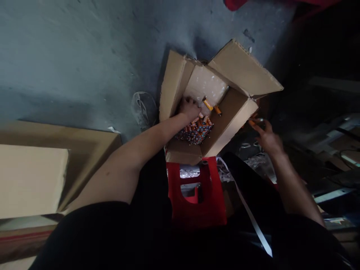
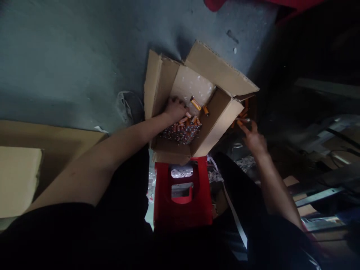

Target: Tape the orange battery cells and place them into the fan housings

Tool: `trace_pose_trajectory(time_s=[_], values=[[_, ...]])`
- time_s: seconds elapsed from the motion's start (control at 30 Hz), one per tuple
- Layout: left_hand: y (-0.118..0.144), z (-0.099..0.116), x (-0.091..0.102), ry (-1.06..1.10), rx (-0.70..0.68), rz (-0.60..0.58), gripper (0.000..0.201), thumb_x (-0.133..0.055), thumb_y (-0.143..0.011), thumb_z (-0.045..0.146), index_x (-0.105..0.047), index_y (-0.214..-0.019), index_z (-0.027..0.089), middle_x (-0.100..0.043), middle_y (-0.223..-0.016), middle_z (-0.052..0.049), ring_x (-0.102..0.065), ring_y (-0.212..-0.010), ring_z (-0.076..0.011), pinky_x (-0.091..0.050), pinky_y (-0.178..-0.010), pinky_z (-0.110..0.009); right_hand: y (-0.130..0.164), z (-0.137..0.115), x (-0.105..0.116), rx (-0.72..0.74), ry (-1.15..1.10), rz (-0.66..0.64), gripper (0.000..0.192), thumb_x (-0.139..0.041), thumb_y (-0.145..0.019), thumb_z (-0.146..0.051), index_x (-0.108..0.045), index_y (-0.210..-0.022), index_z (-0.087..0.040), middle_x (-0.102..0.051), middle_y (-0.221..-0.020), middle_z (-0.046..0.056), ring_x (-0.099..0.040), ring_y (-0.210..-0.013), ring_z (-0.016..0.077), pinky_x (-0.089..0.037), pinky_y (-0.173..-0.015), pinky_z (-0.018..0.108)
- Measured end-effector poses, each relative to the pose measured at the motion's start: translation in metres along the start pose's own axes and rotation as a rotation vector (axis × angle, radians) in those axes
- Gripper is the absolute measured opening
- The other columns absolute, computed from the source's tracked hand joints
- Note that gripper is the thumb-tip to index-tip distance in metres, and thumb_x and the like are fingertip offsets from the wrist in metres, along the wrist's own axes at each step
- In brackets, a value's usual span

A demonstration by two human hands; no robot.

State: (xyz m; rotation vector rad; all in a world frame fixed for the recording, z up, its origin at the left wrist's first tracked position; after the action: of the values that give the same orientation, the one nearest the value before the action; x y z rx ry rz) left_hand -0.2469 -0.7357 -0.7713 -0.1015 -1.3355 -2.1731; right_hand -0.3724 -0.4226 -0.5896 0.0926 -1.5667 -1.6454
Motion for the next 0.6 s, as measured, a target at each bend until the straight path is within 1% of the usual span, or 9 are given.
trace_pose_trajectory(time_s=[0.03, 0.1, 0.2, 0.3, 0.37, 0.43, 0.5, 0.57, 0.6], values=[[0.000, -0.001, 0.001, 0.007, 0.007, -0.016, 0.046, -0.049, -0.108, 0.038, -0.071, -0.143, 0.020, -0.067, -0.147, -0.023, -0.047, -0.146, -0.0459, -0.031, -0.118, -0.071, -0.005, -0.010, 0.007, -0.011, 0.027, 0.013, 0.058, -0.068, -0.098, -0.033, -0.062, -0.156, -0.029, -0.048, -0.167, 0.018, -0.077, -0.094, 0.0317, -0.065, -0.073, 0.044], [0.001, -0.003, 0.004, 0.032, 0.029, -0.042, 0.043, -0.051, -0.107, 0.033, -0.074, -0.138, 0.015, -0.071, -0.142, -0.024, -0.054, -0.141, -0.0434, -0.029, -0.120, -0.071, -0.007, -0.041, 0.027, -0.013, 0.012, 0.124, 0.050, -0.059, -0.107, -0.040, -0.062, -0.155, -0.027, -0.059, -0.157, 0.017, -0.077, -0.096, 0.0326, -0.064, -0.075, 0.043], [0.006, -0.001, 0.008, 0.055, 0.051, -0.041, 0.040, -0.059, -0.106, 0.038, -0.077, -0.127, 0.009, -0.073, -0.138, -0.023, -0.057, -0.138, -0.0398, -0.026, -0.126, -0.069, -0.014, -0.102, 0.054, 0.167, -0.101, 0.235, 0.046, -0.038, -0.116, -0.038, -0.070, -0.144, -0.020, -0.071, -0.138, 0.017, -0.073, -0.111, 0.0320, -0.061, -0.091, 0.040], [0.012, 0.001, 0.010, 0.055, 0.038, -0.037, 0.042, -0.063, -0.106, 0.044, -0.076, -0.125, 0.008, -0.075, -0.134, -0.020, -0.058, -0.137, -0.0347, -0.022, -0.130, -0.066, -0.049, -0.164, 0.058, 0.391, -0.134, 0.144, 0.046, -0.039, -0.115, -0.033, -0.064, -0.148, -0.013, -0.070, -0.140, 0.022, -0.064, -0.129, 0.0346, -0.055, -0.106, 0.042], [0.014, 0.000, 0.009, 0.052, 0.030, -0.040, 0.038, -0.063, -0.105, 0.039, -0.076, -0.124, 0.009, -0.076, -0.132, -0.020, -0.061, -0.134, -0.0335, -0.021, -0.130, -0.066, -0.086, -0.195, 0.050, 0.369, -0.167, 0.050, 0.047, -0.047, -0.112, -0.029, -0.058, -0.152, -0.008, -0.065, -0.146, 0.027, -0.059, -0.135, 0.0389, -0.052, -0.111, 0.048], [0.016, -0.002, 0.007, 0.030, 0.016, -0.038, 0.032, -0.061, -0.104, 0.030, -0.078, -0.123, 0.010, -0.076, -0.133, -0.022, -0.063, -0.133, -0.0362, -0.021, -0.128, -0.068, -0.121, -0.215, 0.041, 0.284, -0.245, -0.016, 0.045, -0.047, -0.110, -0.023, -0.057, -0.150, -0.003, -0.063, -0.148, 0.032, -0.058, -0.137, 0.0413, -0.051, -0.112, 0.053], [0.016, -0.004, 0.006, 0.004, 0.000, -0.046, 0.032, -0.058, -0.103, 0.023, -0.079, -0.123, 0.011, -0.075, -0.135, -0.024, -0.064, -0.132, -0.0389, -0.020, -0.127, -0.071, -0.145, -0.226, 0.033, 0.243, -0.303, -0.040, 0.044, -0.044, -0.111, -0.020, -0.058, -0.149, -0.002, -0.066, -0.144, 0.032, -0.063, -0.134, 0.0394, -0.053, -0.111, 0.053], [0.016, -0.004, 0.005, 0.011, -0.007, -0.047, 0.034, -0.053, -0.104, 0.020, -0.078, -0.125, 0.010, -0.074, -0.137, -0.024, -0.065, -0.133, -0.0379, -0.019, -0.129, -0.069, -0.154, -0.226, 0.030, 0.230, -0.495, -0.014, 0.044, -0.048, -0.112, -0.027, -0.059, -0.149, -0.006, -0.072, -0.135, 0.027, -0.069, -0.125, 0.0340, -0.057, -0.107, 0.050], [0.015, -0.004, 0.005, 0.030, -0.005, -0.043, 0.035, -0.052, -0.105, 0.020, -0.077, -0.125, 0.009, -0.074, -0.137, -0.023, -0.065, -0.134, -0.0366, -0.018, -0.130, -0.066, -0.153, -0.223, 0.030, 0.237, -0.688, -0.005, 0.044, -0.053, -0.111, -0.035, -0.060, -0.147, -0.009, -0.075, -0.131, 0.023, -0.072, -0.120, 0.0310, -0.059, -0.105, 0.047]])
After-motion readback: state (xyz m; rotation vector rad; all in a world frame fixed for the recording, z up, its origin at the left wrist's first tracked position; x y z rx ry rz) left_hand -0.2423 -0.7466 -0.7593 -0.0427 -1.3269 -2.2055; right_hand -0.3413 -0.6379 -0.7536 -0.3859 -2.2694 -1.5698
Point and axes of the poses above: each hand's wrist, its own y-axis away from the middle knuckle, its own x-axis out of the back of the hand, z = x × y, the point moved 3 cm from there along -y, towards the middle knuckle
